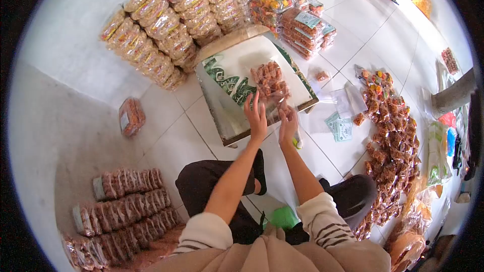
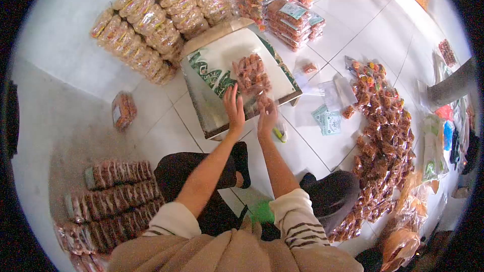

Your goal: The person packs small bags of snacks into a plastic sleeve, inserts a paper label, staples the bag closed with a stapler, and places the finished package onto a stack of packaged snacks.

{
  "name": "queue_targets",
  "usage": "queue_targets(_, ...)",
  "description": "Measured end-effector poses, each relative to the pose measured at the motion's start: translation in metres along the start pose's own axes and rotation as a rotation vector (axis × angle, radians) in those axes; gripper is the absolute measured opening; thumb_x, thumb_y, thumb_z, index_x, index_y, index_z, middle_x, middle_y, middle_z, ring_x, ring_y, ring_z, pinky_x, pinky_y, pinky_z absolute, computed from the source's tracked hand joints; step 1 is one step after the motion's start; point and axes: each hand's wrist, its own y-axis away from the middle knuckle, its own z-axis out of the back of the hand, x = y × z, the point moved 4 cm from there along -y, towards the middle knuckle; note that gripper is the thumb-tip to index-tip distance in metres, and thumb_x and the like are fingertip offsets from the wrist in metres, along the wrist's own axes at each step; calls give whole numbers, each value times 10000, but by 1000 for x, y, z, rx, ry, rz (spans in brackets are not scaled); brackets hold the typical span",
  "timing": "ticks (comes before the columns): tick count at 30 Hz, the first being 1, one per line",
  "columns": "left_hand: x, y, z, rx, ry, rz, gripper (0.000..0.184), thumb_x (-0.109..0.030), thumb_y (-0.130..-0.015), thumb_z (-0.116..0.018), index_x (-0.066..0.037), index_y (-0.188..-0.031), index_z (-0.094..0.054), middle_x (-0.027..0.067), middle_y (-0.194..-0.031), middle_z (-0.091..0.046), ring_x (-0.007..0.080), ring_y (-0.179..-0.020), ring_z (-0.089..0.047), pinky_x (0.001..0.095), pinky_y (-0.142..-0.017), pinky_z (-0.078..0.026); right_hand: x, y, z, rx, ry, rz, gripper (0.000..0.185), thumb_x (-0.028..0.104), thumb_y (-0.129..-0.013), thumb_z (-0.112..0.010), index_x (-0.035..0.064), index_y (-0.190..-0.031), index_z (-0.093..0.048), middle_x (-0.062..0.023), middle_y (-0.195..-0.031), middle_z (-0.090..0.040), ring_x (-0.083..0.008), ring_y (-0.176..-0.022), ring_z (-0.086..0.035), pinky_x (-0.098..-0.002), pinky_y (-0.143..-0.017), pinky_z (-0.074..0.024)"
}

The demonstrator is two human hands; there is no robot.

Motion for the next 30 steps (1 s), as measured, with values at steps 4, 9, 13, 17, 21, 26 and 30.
queue_targets(4,21,-87,-16,17,-168,-197,344,-231,-885,-426,-179,-1225,-445,132,-1229,-362,337,-1152,-312,503,-930,-252,12,-2,-4,-107,364,245,254,125,-780,-606,-9,-985,-538,-113,-886,-550,-213,-815,-524,-297,-734,-412)
queue_targets(9,23,-119,-39,441,-639,-442,323,-256,-884,-421,-265,-1204,-461,45,-1316,-309,351,-1199,-265,569,-942,-223,10,-6,-17,-89,363,176,190,107,-769,-598,-3,-910,-532,-126,-807,-520,-248,-759,-505,-339,-690,-400)
queue_targets(13,35,-112,-49,409,-491,-496,346,-219,-878,-421,-261,-1220,-444,73,-1332,-286,393,-1165,-290,522,-958,-252,6,-25,-25,-164,508,440,212,88,-733,-639,20,-918,-562,-88,-755,-526,-198,-731,-508,-304,-651,-409)
queue_targets(17,29,-107,-47,375,-421,-506,388,-309,-837,-492,-256,-1219,-449,94,-1334,-273,409,-1161,-284,526,-961,-243,14,-33,-39,-103,550,488,213,66,-731,-619,28,-928,-551,-137,-825,-515,-282,-785,-490,-363,-701,-387)
queue_targets(21,26,-107,-46,354,-429,-513,456,-375,-789,-551,-256,-1218,-453,113,-1333,-269,412,-1163,-276,522,-967,-236,6,-37,-42,-23,586,366,267,81,-748,-607,34,-997,-522,-165,-896,-497,-325,-880,-467,-384,-767,-374)
queue_targets(26,28,-109,-48,373,-405,-475,464,-370,-788,-555,-264,-1225,-445,108,-1342,-256,414,-1177,-258,527,-973,-224,-4,-21,-28,-83,400,443,367,61,-760,-594,9,-1096,-456,-127,-944,-476,-265,-880,-466,-339,-777,-389)
queue_targets(30,28,-107,-47,421,-446,-428,479,-381,-784,-555,-273,-1235,-433,99,-1357,-237,421,-1189,-236,523,-984,-212,-12,-33,-37,-14,79,167,423,40,-746,-576,14,-1143,-434,-155,-1039,-453,-305,-965,-447,-371,-825,-376)
